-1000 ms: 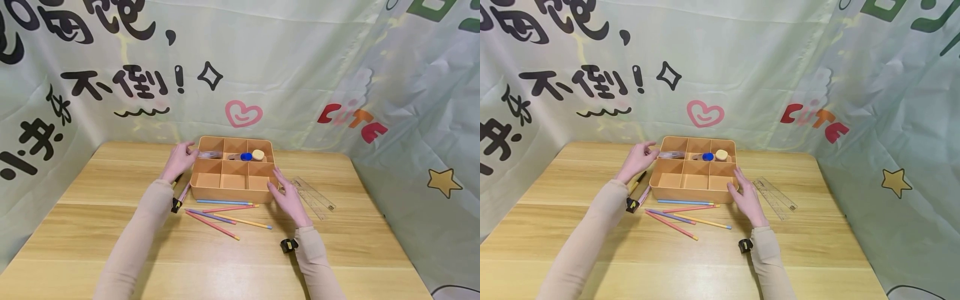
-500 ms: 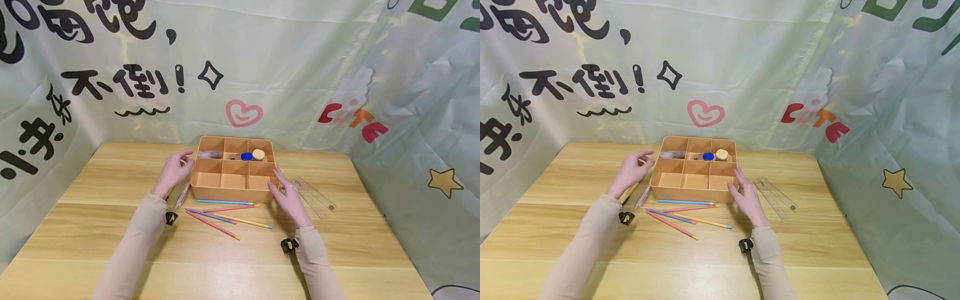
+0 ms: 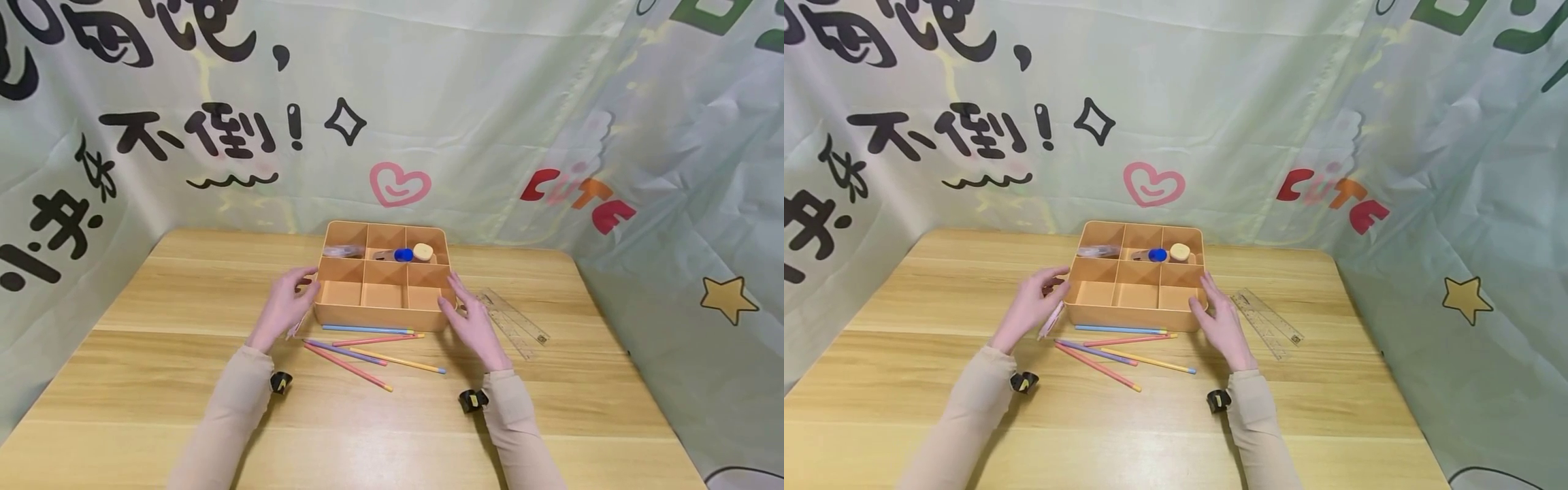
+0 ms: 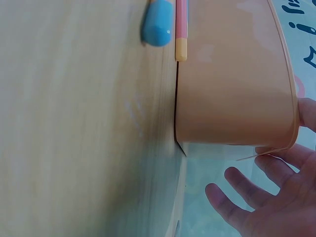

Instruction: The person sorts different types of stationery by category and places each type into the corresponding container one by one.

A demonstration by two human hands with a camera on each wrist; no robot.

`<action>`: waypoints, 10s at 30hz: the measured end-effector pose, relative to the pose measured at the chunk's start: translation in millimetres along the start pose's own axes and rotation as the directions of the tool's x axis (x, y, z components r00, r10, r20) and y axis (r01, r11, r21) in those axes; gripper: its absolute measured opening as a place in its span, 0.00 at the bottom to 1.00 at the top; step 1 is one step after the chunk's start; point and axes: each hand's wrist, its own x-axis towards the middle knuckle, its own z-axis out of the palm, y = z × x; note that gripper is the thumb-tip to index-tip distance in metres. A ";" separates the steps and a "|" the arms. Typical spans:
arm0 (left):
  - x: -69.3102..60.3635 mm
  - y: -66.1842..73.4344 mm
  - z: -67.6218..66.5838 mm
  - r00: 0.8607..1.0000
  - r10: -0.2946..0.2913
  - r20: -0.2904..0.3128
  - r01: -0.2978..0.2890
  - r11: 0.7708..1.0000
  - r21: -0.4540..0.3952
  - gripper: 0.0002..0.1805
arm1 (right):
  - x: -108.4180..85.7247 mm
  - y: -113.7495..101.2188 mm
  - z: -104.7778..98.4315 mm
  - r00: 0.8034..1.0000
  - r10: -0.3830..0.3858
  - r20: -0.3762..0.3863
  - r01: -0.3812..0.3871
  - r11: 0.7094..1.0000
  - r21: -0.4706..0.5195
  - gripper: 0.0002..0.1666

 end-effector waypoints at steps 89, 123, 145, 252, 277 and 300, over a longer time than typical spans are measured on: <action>-5.8 -8.7 17.3 0.997 0.003 0.080 -0.005 1.000 0.028 0.28 | -33.8 50.2 -94.7 0.855 0.519 -0.005 -0.477 0.782 -0.402 0.21; -6.8 -7.5 16.9 0.995 -0.011 0.099 0.010 1.000 0.007 0.28 | -37.6 52.6 -102.4 0.865 0.499 0.052 -0.482 0.855 -0.190 0.15; -6.1 -9.1 18.4 0.997 -0.001 0.080 -0.001 1.000 0.023 0.28 | -27.2 13.1 -94.7 0.818 0.284 -0.500 -0.129 0.938 0.323 0.11; -7.4 -6.1 17.7 0.994 -0.026 0.109 0.028 0.999 -0.019 0.28 | -10.6 -25.1 -34.5 0.955 0.092 -0.282 -0.073 0.994 0.078 0.09; -6.9 -6.2 18.6 0.994 -0.023 0.105 0.025 1.000 -0.014 0.28 | -7.8 -22.4 -25.5 0.985 0.010 -0.174 -0.028 0.994 -0.104 0.14; -7.0 -7.0 18.7 0.995 -0.027 0.101 0.029 0.999 -0.016 0.28 | -7.4 -19.7 -22.8 1.000 -0.010 -0.029 0.006 0.990 -0.139 0.20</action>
